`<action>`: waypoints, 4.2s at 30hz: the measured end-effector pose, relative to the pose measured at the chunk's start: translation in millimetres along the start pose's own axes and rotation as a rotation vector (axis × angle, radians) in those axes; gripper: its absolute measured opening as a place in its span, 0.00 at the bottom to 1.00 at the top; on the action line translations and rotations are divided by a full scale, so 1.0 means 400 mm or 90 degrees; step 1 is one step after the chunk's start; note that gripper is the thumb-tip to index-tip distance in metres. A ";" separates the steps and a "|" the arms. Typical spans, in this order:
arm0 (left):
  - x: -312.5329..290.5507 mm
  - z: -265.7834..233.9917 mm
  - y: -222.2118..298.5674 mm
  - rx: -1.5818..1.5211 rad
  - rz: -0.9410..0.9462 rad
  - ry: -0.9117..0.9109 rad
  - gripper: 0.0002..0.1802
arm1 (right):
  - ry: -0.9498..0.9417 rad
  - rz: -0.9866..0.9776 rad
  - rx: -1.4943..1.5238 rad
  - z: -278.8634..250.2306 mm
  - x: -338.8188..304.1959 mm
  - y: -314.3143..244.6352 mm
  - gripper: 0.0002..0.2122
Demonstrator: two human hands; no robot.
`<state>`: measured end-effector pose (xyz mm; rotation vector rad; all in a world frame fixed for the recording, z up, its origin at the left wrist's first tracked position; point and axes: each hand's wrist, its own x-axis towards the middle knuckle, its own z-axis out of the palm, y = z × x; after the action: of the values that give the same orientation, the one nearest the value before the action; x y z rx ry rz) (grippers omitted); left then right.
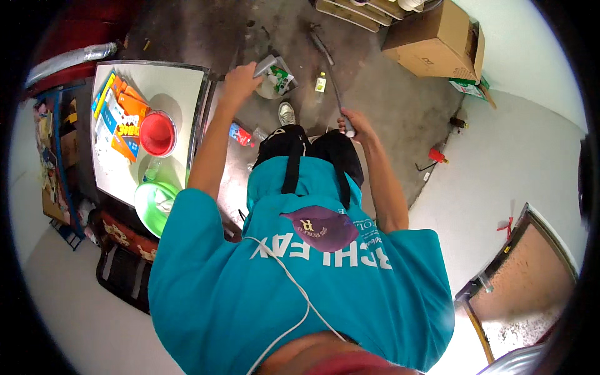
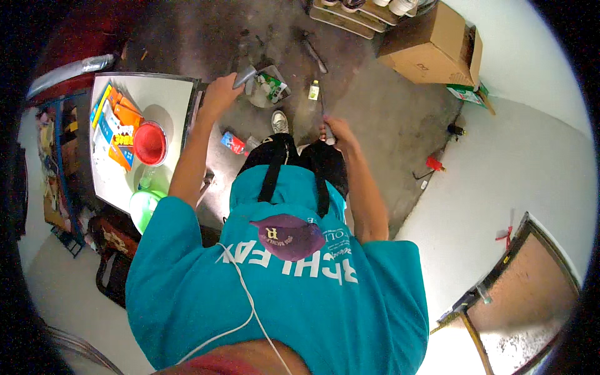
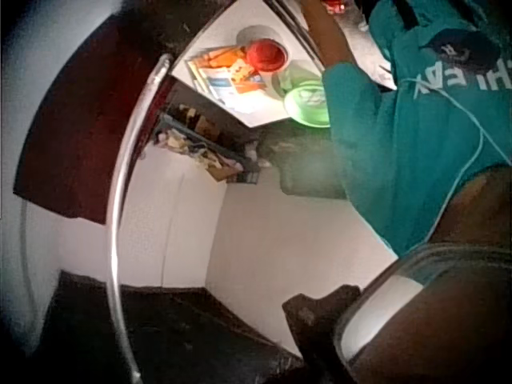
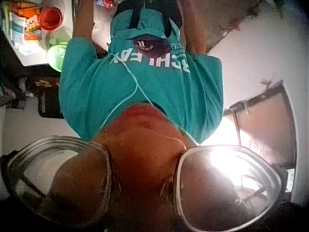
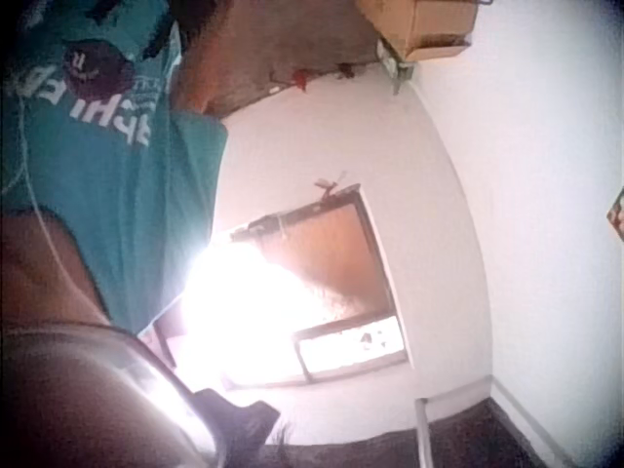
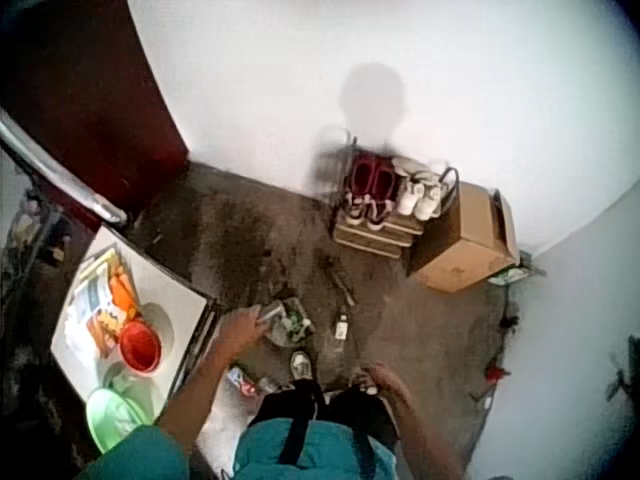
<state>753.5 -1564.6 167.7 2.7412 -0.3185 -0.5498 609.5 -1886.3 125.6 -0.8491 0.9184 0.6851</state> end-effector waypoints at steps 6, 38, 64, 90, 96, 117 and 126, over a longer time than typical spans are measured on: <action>0.070 -0.011 -0.066 -0.044 0.024 -0.016 0.16 | -0.113 0.262 0.141 0.030 0.048 0.071 0.09; -0.287 -0.034 0.681 -0.108 0.146 -0.074 0.20 | 0.195 -0.103 0.354 -0.567 -0.445 0.358 0.09; -0.167 0.395 1.313 -0.075 0.479 -0.376 0.18 | 0.102 -0.200 0.983 -0.845 -0.601 0.658 0.10; -0.310 0.520 1.630 0.025 0.807 -0.780 0.14 | 0.267 -0.396 1.304 -0.672 -0.525 0.836 0.07; -0.393 0.601 1.653 0.068 0.833 -0.836 0.14 | 0.260 -0.563 1.401 -0.599 -0.497 0.935 0.07; -0.664 0.688 1.794 -0.212 0.590 -1.057 0.11 | 0.574 -0.551 1.379 -0.537 -0.554 0.943 0.08; -0.779 0.947 1.973 -0.462 0.134 -1.172 0.15 | 0.511 -0.568 1.429 -0.654 -0.637 0.993 0.09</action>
<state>199.1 -2308.0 222.7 0.8280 -0.5632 -2.2952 73.5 -1948.9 132.0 0.6867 1.1615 -1.5137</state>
